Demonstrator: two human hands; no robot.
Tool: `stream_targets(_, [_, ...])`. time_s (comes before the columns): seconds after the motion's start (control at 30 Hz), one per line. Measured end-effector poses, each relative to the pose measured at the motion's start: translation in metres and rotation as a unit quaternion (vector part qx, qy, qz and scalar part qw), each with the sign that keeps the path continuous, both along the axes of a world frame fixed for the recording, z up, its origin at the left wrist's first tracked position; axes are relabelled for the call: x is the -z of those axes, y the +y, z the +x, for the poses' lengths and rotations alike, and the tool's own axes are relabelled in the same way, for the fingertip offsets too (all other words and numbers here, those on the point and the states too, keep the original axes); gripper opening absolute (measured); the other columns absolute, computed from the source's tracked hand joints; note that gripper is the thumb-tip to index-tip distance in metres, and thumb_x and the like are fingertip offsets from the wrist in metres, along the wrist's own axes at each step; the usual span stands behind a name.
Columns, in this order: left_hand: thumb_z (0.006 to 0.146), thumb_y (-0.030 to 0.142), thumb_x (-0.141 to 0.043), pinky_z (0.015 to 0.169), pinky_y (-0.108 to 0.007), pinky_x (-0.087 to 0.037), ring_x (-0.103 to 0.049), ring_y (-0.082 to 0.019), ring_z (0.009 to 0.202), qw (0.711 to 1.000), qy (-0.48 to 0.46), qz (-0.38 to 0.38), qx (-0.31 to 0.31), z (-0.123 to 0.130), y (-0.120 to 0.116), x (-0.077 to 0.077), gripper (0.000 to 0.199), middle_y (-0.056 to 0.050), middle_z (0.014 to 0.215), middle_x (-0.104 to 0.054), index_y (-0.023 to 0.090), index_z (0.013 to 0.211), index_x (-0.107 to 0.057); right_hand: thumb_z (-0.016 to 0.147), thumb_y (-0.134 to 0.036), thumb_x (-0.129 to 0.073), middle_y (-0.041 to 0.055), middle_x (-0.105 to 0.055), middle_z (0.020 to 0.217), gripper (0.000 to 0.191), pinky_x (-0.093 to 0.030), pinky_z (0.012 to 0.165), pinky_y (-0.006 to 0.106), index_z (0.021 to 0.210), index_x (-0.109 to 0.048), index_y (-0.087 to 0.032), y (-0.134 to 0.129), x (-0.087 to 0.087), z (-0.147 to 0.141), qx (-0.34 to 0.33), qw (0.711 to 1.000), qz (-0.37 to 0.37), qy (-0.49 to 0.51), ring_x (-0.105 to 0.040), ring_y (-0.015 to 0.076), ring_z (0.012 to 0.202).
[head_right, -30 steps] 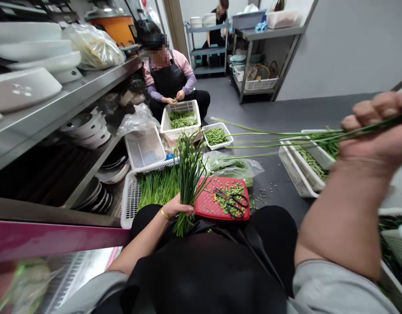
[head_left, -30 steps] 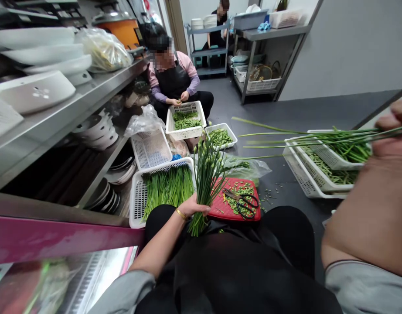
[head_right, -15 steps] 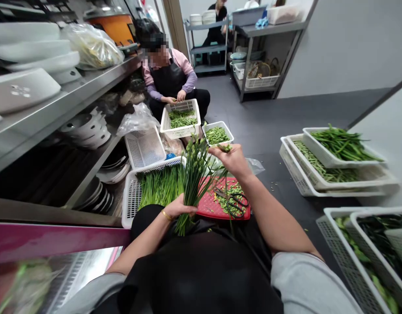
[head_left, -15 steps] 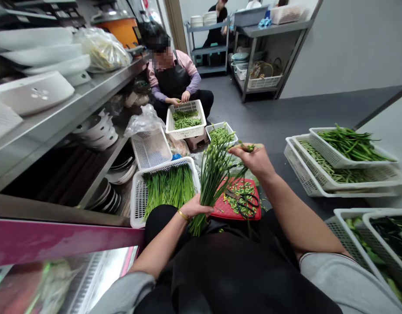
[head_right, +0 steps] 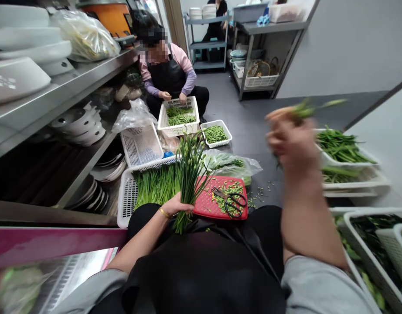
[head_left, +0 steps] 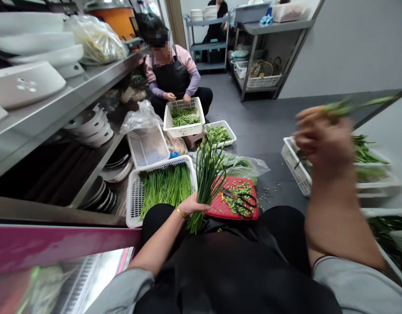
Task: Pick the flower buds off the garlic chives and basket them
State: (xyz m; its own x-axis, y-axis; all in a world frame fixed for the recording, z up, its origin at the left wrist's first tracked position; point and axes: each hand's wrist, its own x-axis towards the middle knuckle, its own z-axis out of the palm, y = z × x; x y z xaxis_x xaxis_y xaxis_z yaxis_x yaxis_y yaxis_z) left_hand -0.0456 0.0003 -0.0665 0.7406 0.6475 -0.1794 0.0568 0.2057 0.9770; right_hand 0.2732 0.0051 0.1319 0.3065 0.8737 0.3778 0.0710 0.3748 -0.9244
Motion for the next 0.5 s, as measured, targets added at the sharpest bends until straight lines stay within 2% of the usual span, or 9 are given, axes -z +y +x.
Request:
stream_targets(0.07, [0.061, 0.051, -0.081, 0.047, -0.022, -0.037, -0.048, -0.009, 0.046, 1.000, 0.008, 0.004, 0.008, 0.002, 0.000, -0.002, 0.047, 0.002, 0.050, -0.054, 0.013, 0.063, -0.054, 0.066, -0.038, -0.074, -0.0052, -0.042, 0.052, 0.023, -0.025, 0.044, 0.025, 0.073, -0.065, -0.018, 0.014, 0.023, -0.046, -0.098, 0.989, -0.078, -0.085, -0.033, 0.0068, 0.047])
stream_targets(0.13, [0.062, 0.050, -0.081, 0.047, -0.021, -0.037, -0.048, -0.008, 0.045, 1.000, 0.019, 0.008, 0.021, 0.004, -0.001, -0.004, 0.045, 0.002, 0.051, -0.054, 0.013, 0.065, -0.055, 0.063, -0.033, -0.074, -0.0008, -0.055, 0.060, 0.019, -0.035, 0.053, 0.027, 0.070, -0.069, -0.016, 0.030, 0.042, -0.076, -0.174, 0.969, -0.118, -0.134, -0.045, 0.0094, 0.056])
stream_targets(0.2, [0.062, 0.050, -0.081, 0.047, -0.021, -0.037, -0.048, -0.008, 0.045, 0.999, 0.030, 0.007, 0.024, 0.004, -0.003, -0.005, 0.046, 0.002, 0.051, -0.054, 0.013, 0.066, -0.055, 0.061, -0.031, -0.073, -0.0008, -0.058, 0.061, 0.017, -0.038, 0.059, 0.028, 0.063, -0.067, -0.015, 0.042, 0.055, -0.089, -0.215, 0.955, -0.132, -0.157, -0.047, 0.0097, 0.059])
stream_targets(0.27, [0.061, 0.050, -0.081, 0.047, -0.022, -0.038, -0.049, -0.009, 0.046, 0.999, 0.038, 0.006, 0.024, 0.004, -0.003, -0.004, 0.046, 0.002, 0.051, -0.055, 0.013, 0.065, -0.054, 0.060, -0.031, -0.074, -0.0033, -0.052, 0.055, 0.022, -0.036, 0.057, 0.027, 0.056, -0.061, -0.015, 0.047, 0.062, -0.091, -0.232, 0.949, -0.134, -0.164, -0.043, 0.0082, 0.056])
stream_targets(0.37, [0.061, 0.052, -0.081, 0.048, -0.022, -0.039, -0.049, -0.009, 0.045, 1.000, 0.025, 0.006, 0.015, 0.003, -0.003, -0.002, 0.048, 0.001, 0.050, -0.055, 0.013, 0.061, -0.054, 0.061, -0.035, -0.077, -0.0067, -0.041, 0.047, 0.028, -0.028, 0.048, 0.024, 0.055, -0.057, -0.016, 0.043, 0.062, -0.086, -0.207, 0.964, -0.119, -0.115, -0.033, 0.0052, 0.048])
stream_targets(0.43, [0.060, 0.054, -0.080, 0.047, -0.022, -0.038, -0.048, -0.009, 0.044, 1.000, 0.000, 0.003, 0.007, 0.001, -0.002, -0.001, 0.049, 0.001, 0.048, -0.054, 0.012, 0.059, -0.054, 0.064, -0.040, -0.077, -0.0089, -0.033, 0.044, 0.030, -0.020, 0.042, 0.024, 0.060, -0.058, -0.018, 0.038, 0.056, -0.077, -0.148, 0.985, -0.084, -0.021, -0.025, 0.0043, 0.042])
stream_targets(0.5, [0.059, 0.055, -0.081, 0.047, -0.022, -0.037, -0.048, -0.009, 0.044, 1.000, -0.017, -0.002, -0.002, -0.002, -0.001, -0.001, 0.050, 0.000, 0.048, -0.054, 0.012, 0.059, -0.055, 0.064, -0.048, -0.077, -0.0102, -0.026, 0.043, 0.034, -0.014, 0.038, 0.024, 0.064, -0.055, -0.022, 0.031, 0.042, -0.055, -0.066, 0.994, -0.021, 0.089, -0.019, 0.0045, 0.039])
